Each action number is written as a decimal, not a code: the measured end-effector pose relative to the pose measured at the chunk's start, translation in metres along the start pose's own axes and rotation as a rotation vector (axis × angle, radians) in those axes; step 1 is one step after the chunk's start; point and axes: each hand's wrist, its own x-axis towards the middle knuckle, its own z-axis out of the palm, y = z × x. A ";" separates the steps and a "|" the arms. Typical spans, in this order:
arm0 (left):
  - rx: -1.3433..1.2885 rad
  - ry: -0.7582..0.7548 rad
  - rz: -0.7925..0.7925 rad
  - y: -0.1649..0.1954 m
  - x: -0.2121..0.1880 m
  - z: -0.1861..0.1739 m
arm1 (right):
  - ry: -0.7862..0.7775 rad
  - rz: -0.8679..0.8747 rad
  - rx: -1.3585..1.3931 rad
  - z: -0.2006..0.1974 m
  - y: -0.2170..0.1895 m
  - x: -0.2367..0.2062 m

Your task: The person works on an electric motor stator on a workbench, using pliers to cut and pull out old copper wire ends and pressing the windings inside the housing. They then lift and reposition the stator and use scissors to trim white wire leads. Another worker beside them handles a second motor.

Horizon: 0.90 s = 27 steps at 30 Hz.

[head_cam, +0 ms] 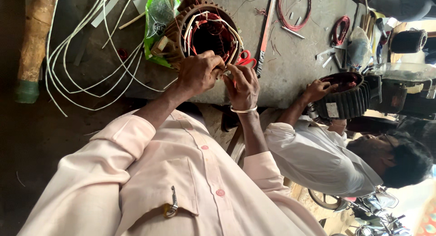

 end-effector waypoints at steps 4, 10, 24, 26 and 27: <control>0.005 0.016 0.019 0.000 -0.001 -0.001 | 0.009 -0.012 -0.085 0.010 0.005 -0.010; 0.045 -0.016 0.056 0.001 -0.005 -0.002 | 0.020 0.904 0.716 0.056 0.025 -0.033; 0.117 0.055 0.139 -0.004 -0.008 0.004 | 0.010 -0.142 -0.048 0.011 0.020 -0.012; 0.127 0.070 0.169 -0.006 -0.009 0.004 | 0.016 -0.059 -0.038 0.030 0.024 -0.020; 0.128 0.071 0.185 -0.007 -0.010 0.005 | 0.023 0.296 0.245 0.043 0.025 -0.025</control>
